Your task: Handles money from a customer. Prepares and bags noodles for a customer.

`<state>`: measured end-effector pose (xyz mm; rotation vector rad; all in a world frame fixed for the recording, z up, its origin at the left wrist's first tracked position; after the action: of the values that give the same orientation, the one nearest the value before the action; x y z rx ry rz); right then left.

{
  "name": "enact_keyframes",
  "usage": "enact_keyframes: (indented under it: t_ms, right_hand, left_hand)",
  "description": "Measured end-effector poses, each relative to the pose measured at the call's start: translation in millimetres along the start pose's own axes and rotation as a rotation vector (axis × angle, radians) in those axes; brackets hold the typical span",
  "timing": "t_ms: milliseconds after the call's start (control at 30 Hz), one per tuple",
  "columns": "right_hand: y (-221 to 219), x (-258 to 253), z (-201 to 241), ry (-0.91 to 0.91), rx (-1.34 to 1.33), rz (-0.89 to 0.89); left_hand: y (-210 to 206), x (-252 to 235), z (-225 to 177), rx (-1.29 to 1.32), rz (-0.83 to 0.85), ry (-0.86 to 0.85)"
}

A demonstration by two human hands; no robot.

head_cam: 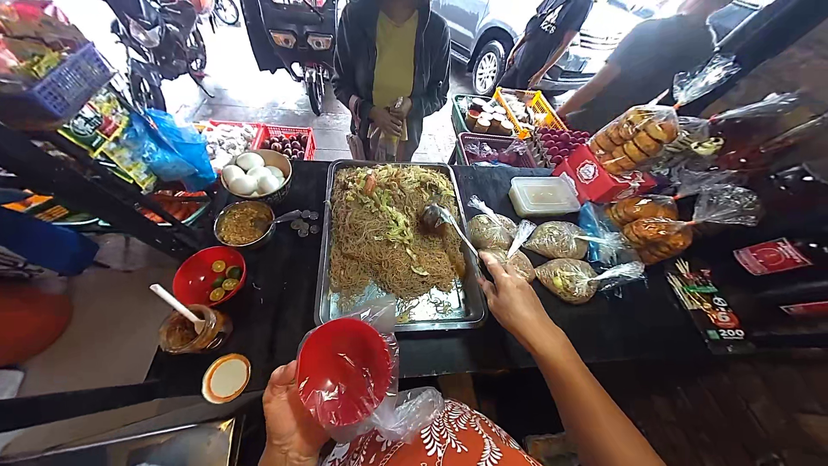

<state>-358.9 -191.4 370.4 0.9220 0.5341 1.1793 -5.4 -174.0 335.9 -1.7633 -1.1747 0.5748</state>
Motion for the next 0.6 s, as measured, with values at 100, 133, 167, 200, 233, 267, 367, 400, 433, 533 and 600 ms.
enact_keyframes:
  t_ms: [100, 133, 167, 200, 233, 267, 367, 400, 433, 533, 600]
  right_hand:
    - [1, 33, 2, -0.006, -0.021, 0.057]
    - [2, 39, 4, -0.001, -0.013, 0.053]
    - [2, 41, 5, 0.000, -0.001, 0.038]
    - [0, 38, 5, -0.007, 0.012, 0.019]
    - [-2, 33, 4, -0.022, 0.033, 0.000]
    - [-6, 28, 2, -0.036, 0.063, -0.016]
    - [-19, 32, 4, -0.098, 0.158, -0.002]
    - [-23, 40, 9, -0.095, 0.172, 0.008]
    - [-27, 49, 13, -0.087, 0.171, 0.020]
    - [-40, 62, 21, -0.162, -0.028, 0.144]
    - [-51, 57, 25, -0.284, -0.284, 0.258]
  left_hand:
    - [0, -2, -4, 0.001, 0.015, 0.003]
    - [2, -3, -4, -0.016, -0.019, 0.000]
    - [4, -4, -4, -0.031, -0.052, 0.005]
    - [6, -6, -4, -0.048, -0.085, 0.009]
    - [7, -8, -3, -0.063, -0.112, 0.016]
    - [6, -11, -3, -0.071, -0.109, 0.024]
    - [-1, -16, -2, -0.039, -0.062, 0.054]
    - [0, -16, -2, -0.030, -0.072, 0.069]
    - [2, -16, -1, -0.024, -0.090, 0.089]
    - [12, -12, 1, -0.054, -0.204, 0.124]
    - [9, -13, 0, -0.078, -0.278, 0.105]
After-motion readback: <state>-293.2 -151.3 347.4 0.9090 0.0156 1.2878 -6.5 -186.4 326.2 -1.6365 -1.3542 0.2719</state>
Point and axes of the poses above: each hand's wrist, its own x-axis away from the middle knuckle, its own y-axis out of the back of the hand, z = x × y, the point moved 9 cm from there along -x, towards the middle knuckle, and after that the axes turned 13 degrees about -x, right-handed, at the moved point
